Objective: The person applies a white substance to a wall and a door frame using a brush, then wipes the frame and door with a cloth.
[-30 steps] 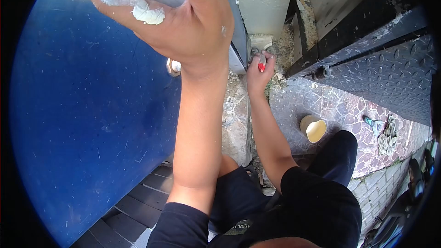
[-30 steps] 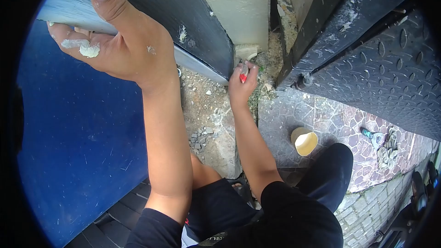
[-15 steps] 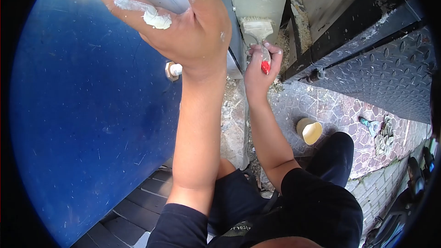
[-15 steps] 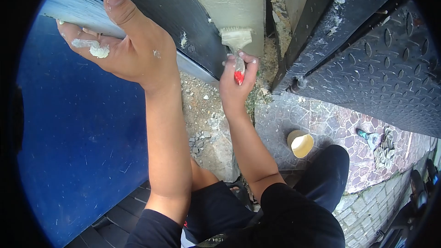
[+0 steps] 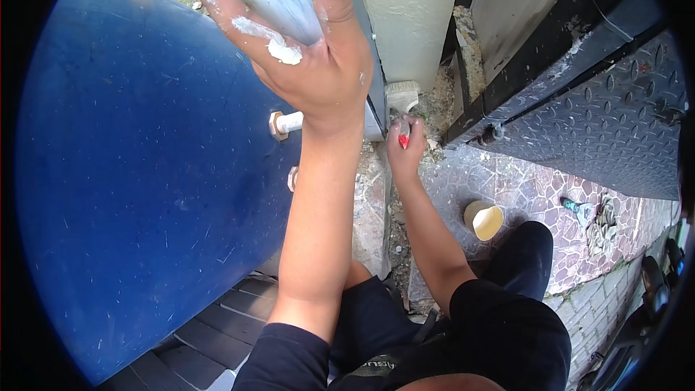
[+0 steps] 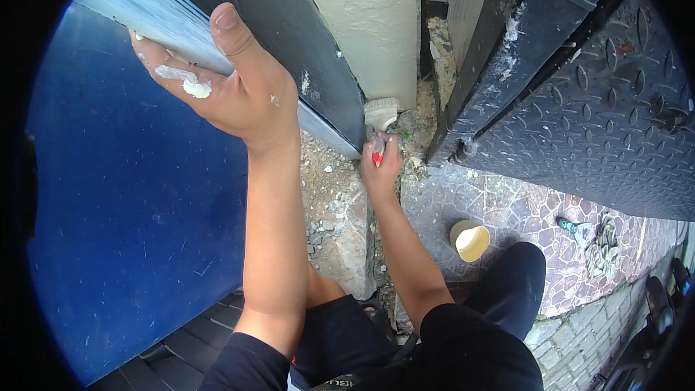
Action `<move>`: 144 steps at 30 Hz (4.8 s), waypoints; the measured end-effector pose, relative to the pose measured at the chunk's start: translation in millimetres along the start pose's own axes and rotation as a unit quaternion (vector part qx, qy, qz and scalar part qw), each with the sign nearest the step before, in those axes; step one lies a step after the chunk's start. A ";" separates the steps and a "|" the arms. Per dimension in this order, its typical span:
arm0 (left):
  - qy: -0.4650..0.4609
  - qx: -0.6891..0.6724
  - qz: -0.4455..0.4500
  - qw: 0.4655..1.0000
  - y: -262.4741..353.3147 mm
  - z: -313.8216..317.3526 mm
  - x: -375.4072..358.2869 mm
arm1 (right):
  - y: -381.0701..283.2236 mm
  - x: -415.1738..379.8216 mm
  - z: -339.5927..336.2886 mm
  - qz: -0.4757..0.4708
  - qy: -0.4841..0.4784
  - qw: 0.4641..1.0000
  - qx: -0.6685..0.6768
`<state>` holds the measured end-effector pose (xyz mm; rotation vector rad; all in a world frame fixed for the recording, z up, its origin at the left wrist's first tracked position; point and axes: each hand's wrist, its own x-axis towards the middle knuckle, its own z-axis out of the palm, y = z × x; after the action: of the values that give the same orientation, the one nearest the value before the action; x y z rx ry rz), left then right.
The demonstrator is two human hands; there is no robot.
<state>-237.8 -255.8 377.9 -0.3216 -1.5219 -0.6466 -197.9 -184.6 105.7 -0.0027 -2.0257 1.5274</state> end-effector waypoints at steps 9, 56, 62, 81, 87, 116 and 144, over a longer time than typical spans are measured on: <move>-0.010 -0.001 -0.029 1.000 5.2 0.6 -2.2 | -120.8 84.1 -17.1 0.166 0.050 0.936 0.306; 0.011 0.017 -0.015 1.000 -5.8 -1.5 -8.5 | -10.5 40.2 -19.6 -0.013 0.049 0.981 0.186; -0.026 0.019 -0.043 0.999 0.2 -3.6 -9.3 | 7.7 6.3 -24.0 0.106 0.035 0.994 0.013; -0.010 0.005 -0.048 0.999 0.7 -1.6 -7.4 | -23.3 46.0 -10.2 -0.189 -0.037 0.980 0.042; 0.020 0.066 -0.045 0.997 -2.6 -2.7 -9.2 | 24.6 -3.6 -26.4 -0.091 -0.064 0.994 -0.013; 0.000 -0.016 -0.019 1.000 -4.1 -0.8 -9.0 | -25.4 44.9 20.1 0.150 0.015 0.988 0.001; -0.009 0.042 -0.073 0.996 9.3 -9.2 -0.5 | -175.0 125.3 -30.6 -0.026 0.026 0.999 0.040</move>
<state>-224.9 -253.6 378.8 -0.1535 -1.5960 -0.6934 -227.4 -174.1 320.8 0.0401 -1.9090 1.5583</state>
